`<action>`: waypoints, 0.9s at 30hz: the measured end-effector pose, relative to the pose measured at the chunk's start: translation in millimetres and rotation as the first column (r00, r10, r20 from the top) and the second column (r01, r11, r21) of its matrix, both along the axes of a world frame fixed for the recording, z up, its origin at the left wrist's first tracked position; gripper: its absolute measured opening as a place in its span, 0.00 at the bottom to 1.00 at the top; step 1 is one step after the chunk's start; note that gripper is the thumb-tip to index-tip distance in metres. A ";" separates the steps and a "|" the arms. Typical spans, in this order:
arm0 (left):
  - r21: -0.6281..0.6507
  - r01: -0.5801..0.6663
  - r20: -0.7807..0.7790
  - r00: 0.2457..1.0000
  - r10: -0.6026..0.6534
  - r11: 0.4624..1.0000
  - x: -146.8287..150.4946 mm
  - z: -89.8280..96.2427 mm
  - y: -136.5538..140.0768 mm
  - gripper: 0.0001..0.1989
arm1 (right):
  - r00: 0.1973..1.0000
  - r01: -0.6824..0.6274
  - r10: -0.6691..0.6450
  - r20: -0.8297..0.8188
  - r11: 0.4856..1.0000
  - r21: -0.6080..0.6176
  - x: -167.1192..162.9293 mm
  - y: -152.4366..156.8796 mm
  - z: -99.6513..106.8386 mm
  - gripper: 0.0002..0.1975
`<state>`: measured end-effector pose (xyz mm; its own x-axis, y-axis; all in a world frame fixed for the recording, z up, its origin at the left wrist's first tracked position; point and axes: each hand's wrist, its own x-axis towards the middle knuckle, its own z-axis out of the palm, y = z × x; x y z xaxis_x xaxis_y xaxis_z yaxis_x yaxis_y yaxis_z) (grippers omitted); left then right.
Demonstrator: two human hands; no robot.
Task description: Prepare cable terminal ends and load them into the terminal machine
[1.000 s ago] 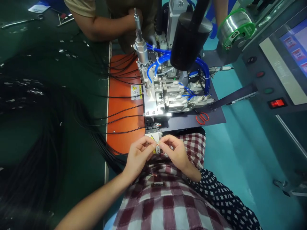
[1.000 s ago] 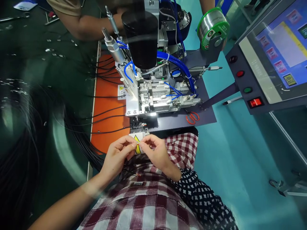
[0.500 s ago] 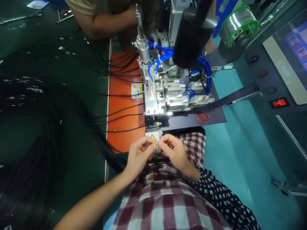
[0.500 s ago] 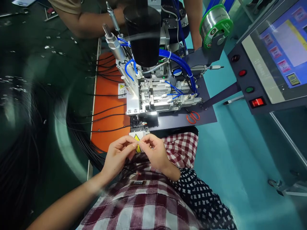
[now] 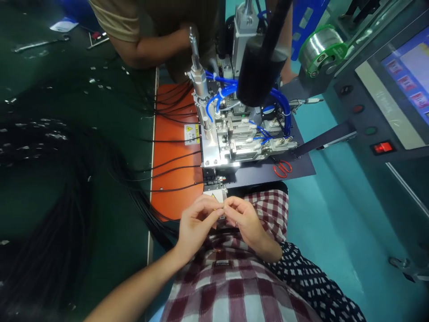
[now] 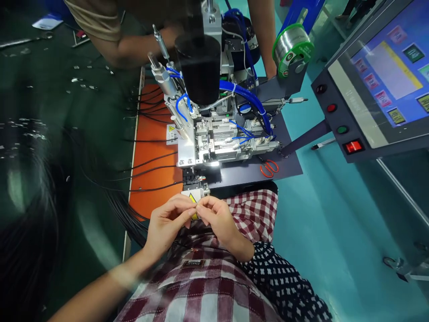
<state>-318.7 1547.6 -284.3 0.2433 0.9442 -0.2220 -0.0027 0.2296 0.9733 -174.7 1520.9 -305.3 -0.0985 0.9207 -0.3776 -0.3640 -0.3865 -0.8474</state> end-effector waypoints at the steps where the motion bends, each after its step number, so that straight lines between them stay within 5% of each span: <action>1: 0.008 -0.001 0.009 1.000 0.001 1.000 -0.4 0.1 -0.3 0.06 | 1.000 0.006 -0.006 0.006 1.000 0.002 -0.3 -0.9 0.4 0.12; 15: -0.032 0.096 0.007 0.995 -0.096 0.995 1.6 -0.6 -5.5 0.10 | 0.909 0.054 -0.162 0.384 0.959 0.278 -7.3 -7.5 3.4 0.10; 20: 0.070 0.050 0.002 0.999 -0.050 0.996 0.5 -11.1 -12.2 0.06 | 0.902 0.060 -0.169 0.397 0.961 0.271 -8.5 -8.4 0.3 0.10; 27: 0.003 -0.026 0.040 0.999 0.026 1.000 2.7 -7.9 -12.1 0.10 | 0.955 0.064 -0.124 0.268 0.973 0.222 -8.9 -7.9 7.1 0.11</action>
<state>-316.0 1535.6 -292.2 0.2270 0.9511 -0.2095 -0.0471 0.2256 0.9731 -183.6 1513.0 -298.2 0.0737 0.9816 -0.1761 -0.1277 -0.1658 -0.9779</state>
